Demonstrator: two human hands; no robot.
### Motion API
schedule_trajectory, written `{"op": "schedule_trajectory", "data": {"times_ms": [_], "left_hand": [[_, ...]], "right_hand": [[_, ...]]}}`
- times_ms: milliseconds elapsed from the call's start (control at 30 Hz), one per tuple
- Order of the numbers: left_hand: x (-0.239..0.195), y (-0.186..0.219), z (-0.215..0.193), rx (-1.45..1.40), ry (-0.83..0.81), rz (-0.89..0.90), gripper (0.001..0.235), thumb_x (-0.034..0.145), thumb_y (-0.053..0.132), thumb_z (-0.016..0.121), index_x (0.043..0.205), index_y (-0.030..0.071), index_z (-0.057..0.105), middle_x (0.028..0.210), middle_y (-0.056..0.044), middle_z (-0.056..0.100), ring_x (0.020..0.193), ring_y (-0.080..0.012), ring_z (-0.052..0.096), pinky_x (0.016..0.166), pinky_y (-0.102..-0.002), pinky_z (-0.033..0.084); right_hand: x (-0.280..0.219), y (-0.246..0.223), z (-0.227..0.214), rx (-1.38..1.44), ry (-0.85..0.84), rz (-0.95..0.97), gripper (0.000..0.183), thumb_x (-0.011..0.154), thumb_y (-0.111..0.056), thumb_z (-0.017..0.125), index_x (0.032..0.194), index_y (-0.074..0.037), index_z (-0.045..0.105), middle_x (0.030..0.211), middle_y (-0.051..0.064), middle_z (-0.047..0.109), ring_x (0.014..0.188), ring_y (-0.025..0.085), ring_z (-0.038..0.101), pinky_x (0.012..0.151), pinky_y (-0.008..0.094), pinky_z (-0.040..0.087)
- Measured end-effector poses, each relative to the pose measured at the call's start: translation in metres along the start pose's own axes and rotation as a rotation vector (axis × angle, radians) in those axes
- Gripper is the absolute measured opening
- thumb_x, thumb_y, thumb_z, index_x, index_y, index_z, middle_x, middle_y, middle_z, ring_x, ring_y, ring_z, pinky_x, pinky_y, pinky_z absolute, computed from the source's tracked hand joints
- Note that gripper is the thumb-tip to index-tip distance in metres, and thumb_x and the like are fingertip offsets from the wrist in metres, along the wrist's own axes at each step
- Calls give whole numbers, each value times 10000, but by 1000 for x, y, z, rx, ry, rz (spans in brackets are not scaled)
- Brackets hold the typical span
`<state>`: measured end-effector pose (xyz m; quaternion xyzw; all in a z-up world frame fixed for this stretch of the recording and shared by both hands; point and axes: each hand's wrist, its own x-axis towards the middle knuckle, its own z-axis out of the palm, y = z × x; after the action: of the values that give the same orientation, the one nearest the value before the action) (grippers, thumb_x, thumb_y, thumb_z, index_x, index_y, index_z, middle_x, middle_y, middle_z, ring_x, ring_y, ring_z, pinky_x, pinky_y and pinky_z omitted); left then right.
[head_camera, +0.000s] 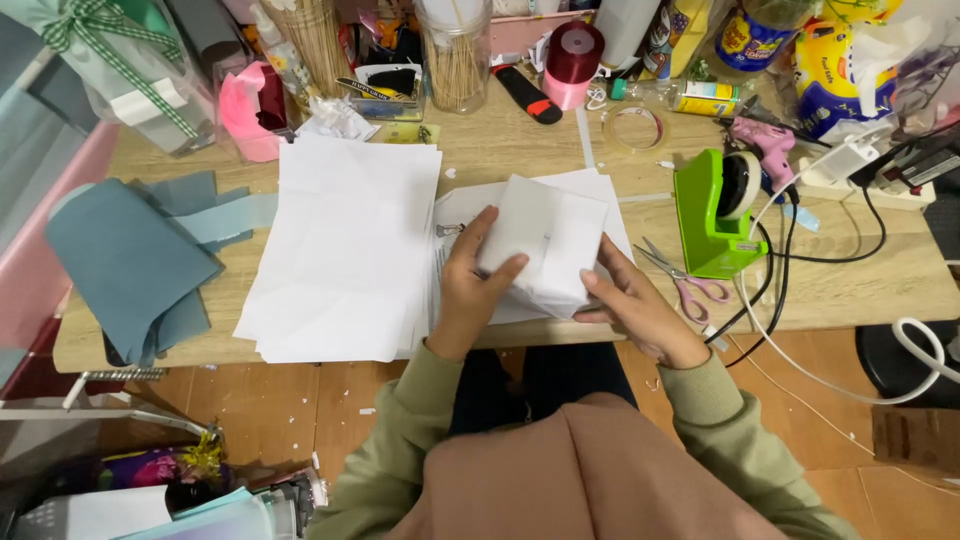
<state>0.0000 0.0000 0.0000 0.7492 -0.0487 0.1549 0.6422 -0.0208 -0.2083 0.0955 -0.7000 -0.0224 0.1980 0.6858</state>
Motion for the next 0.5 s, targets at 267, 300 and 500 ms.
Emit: {"op": "schedule_trajectory", "data": {"times_ms": [267,300,500], "left_hand": [[-48,19,32,-139,251,-21,798,1073,419,461,1613,62,-5,1658,-213,-138,1534,-402,-80,1243,-544,-63],[-57,20,38,-159,244,-27,840,1079,413,444,1606,64,-109,1647,-202,-211,1527,-388,-152,1233,-530,-124],[-35,13,30,-219,99,-119,862,1048,609,215,1601,76,-177,1655,-188,-263,1531,-378,-193,1217,-538,-157]], "right_hand": [[51,54,-70,-289,111,-352,754,1025,-260,574,1595,38,180,1582,408,162,1392,594,326,1076,662,374],[59,57,-73,-290,120,-398,715,1050,-285,548,1591,42,214,1578,406,183,1407,590,309,1102,676,335],[82,98,-59,-73,126,-400,598,1072,-223,487,1572,39,290,1440,330,423,1345,456,429,1040,636,431]]}}
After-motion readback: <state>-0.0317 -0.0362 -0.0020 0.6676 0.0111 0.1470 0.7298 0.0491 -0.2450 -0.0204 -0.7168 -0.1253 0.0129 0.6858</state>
